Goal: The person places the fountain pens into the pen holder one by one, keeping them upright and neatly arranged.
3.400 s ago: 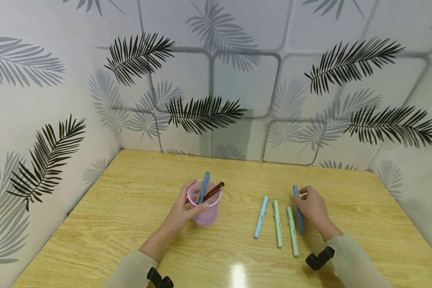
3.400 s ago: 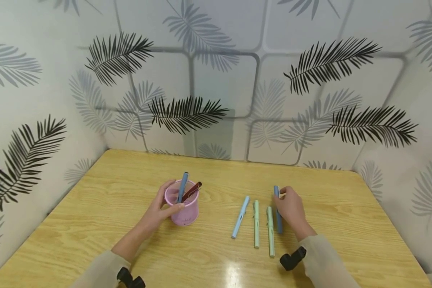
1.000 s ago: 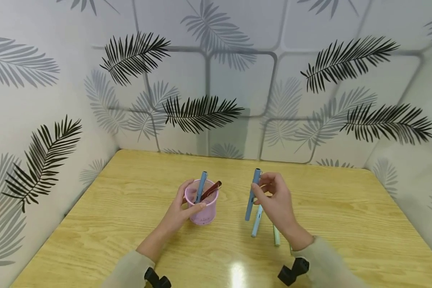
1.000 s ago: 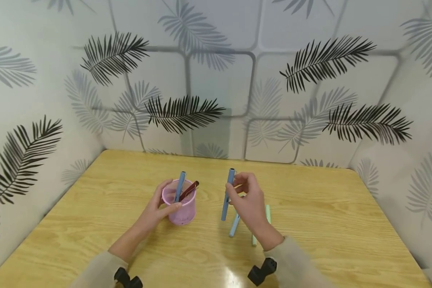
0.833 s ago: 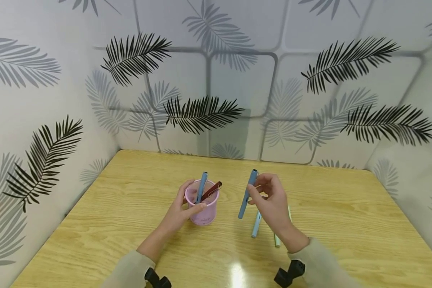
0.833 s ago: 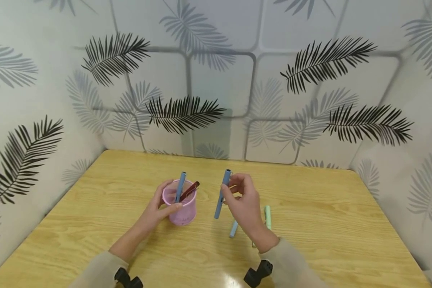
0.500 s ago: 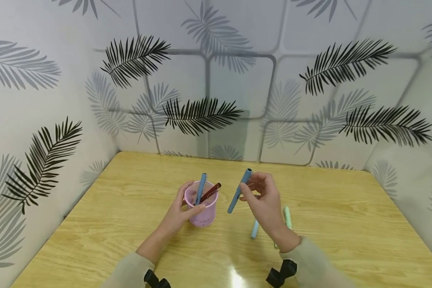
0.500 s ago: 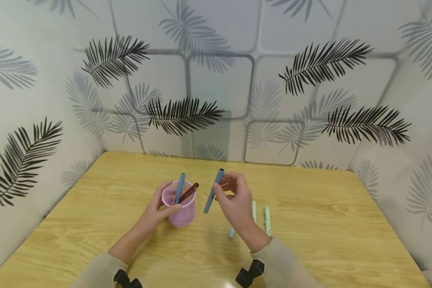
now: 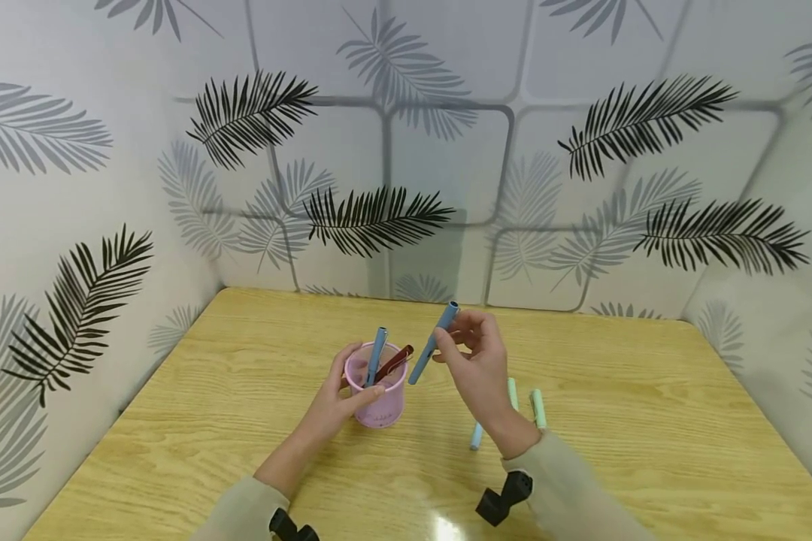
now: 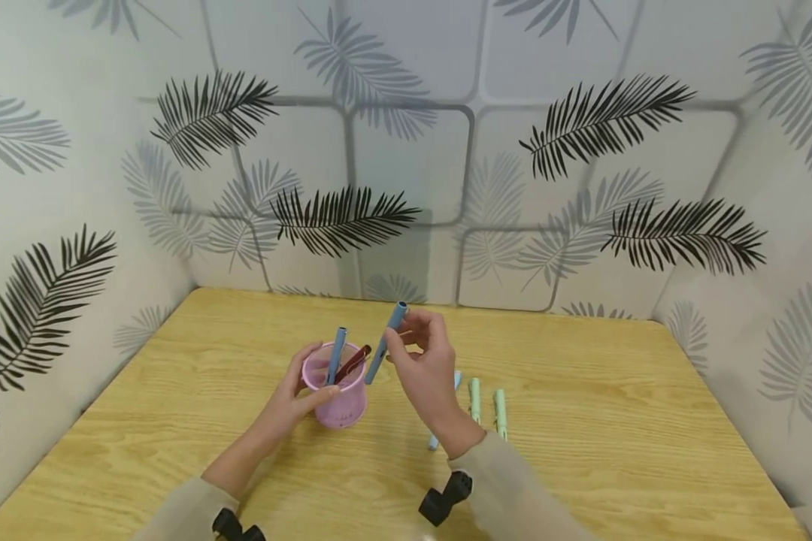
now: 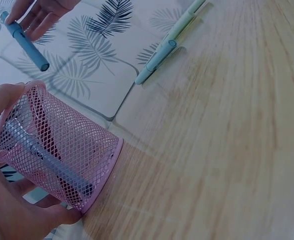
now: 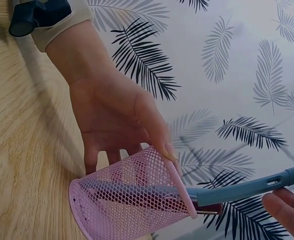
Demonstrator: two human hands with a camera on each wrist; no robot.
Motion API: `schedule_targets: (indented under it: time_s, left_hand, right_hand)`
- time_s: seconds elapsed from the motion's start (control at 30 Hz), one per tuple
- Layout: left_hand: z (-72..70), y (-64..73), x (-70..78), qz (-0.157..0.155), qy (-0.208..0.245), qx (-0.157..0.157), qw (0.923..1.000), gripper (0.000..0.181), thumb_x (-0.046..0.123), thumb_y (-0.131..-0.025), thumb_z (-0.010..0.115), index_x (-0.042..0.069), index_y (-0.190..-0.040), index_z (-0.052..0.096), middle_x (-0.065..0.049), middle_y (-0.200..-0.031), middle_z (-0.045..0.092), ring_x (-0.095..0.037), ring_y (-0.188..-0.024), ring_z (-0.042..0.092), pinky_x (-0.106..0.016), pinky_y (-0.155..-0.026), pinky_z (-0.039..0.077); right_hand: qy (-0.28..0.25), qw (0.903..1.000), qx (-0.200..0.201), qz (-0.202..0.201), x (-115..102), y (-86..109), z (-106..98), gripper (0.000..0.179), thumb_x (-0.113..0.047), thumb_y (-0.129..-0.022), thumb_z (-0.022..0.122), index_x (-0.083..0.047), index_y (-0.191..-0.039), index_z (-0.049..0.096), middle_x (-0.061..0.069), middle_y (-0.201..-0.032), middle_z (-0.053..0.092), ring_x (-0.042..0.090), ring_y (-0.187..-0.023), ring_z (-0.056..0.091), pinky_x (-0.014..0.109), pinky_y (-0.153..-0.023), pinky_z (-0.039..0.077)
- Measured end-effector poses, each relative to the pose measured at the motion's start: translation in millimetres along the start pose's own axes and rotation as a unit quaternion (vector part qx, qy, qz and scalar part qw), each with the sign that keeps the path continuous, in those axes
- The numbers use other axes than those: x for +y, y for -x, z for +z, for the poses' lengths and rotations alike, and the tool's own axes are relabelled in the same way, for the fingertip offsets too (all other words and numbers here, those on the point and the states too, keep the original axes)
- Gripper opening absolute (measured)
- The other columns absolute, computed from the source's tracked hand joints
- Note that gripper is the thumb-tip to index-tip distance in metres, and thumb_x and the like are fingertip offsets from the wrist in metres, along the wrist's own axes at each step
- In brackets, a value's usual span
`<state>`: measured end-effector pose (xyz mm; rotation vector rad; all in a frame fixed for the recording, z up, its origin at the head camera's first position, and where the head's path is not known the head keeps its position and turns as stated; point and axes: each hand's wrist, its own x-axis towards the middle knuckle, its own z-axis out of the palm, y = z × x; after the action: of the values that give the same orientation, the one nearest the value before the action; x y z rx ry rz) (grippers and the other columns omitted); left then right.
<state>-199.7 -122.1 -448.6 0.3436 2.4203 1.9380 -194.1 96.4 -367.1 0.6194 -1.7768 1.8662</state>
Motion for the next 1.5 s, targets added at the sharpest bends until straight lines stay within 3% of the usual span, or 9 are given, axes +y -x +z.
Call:
schedule_targets:
  time_s: [0.17,0.43,0.8,0.97,1.17,1.5]
  left_hand:
    - [0.1,-0.4,-1.6,0.0,0.0,-0.001,1.0,0.074,0.032,-0.083,0.07,0.04,-0.141,0.025,-0.005,-0.138,0.039,-0.033,-0.119,0.042,-0.05,-0.09,0.041]
    - [1.0,-1.1,-4.6,0.0,0.006,-0.007,1.0,0.075,0.031,-0.084,0.069,0.038,-0.143,0.022,-0.007,-0.139,0.038,-0.033,-0.119,0.042,-0.051,-0.09,0.04]
    - [1.5,0.4,-4.0,0.001,0.007,-0.004,1.0,0.075,0.031,-0.083,0.069,0.038,-0.142,0.023,-0.007,-0.137,0.041,-0.032,-0.117,0.043,-0.05,-0.089,0.041]
    - [1.8,0.5,-3.4,0.001,0.006,-0.004,1.0,0.074,0.031,-0.083,0.07,0.039,-0.142,0.024,-0.008,-0.138,0.039,-0.032,-0.118,0.044,-0.049,-0.088,0.042]
    - [0.8,0.8,-3.4,0.005,0.002,-0.005,1.0,0.074,0.032,-0.084,0.069,0.038,-0.142,0.024,-0.007,-0.139,0.038,-0.033,-0.119,0.042,-0.051,-0.088,0.041]
    - [-1.2,-1.0,-2.9,0.019,0.008,-0.008,0.9997,0.074,0.027,-0.085,0.068,0.028,-0.145,0.024,-0.011,-0.138,0.039,-0.036,-0.119,0.041,-0.051,-0.09,0.04]
  right_hand:
    - [0.009,0.9999,0.005,0.004,-16,-5.1,12,0.027,0.014,-0.084,0.058,0.015,-0.107,0.043,0.026,-0.091,0.053,0.021,-0.072,0.059,0.028,-0.058,0.053]
    - [0.04,0.999,0.01,0.018,-13,-4.7,18,0.026,0.01,-0.085,0.058,0.013,-0.107,0.044,0.026,-0.092,0.054,0.044,-0.075,0.056,0.027,-0.06,0.053]
    - [0.115,0.9913,-0.031,0.056,-7,8.0,17,0.031,0.004,-0.086,0.061,0.009,-0.111,0.044,0.021,-0.093,0.06,0.033,-0.078,0.059,0.024,-0.059,0.048]
    - [0.141,0.986,-0.051,0.073,8,13.0,16,0.034,0.001,-0.087,0.062,0.005,-0.115,0.043,0.019,-0.096,0.062,0.031,-0.08,0.059,0.029,-0.061,0.046]
    - [0.165,0.982,-0.057,0.072,33,18.0,14,0.036,-0.007,-0.087,0.065,-0.004,-0.117,0.045,0.012,-0.095,0.062,0.025,-0.079,0.06,0.031,-0.061,0.048]
    - [0.189,0.9773,-0.068,0.068,40,22.1,10,0.029,-0.009,-0.088,0.063,-0.008,-0.114,0.05,0.003,-0.093,0.06,0.016,-0.078,0.059,0.029,-0.062,0.049]
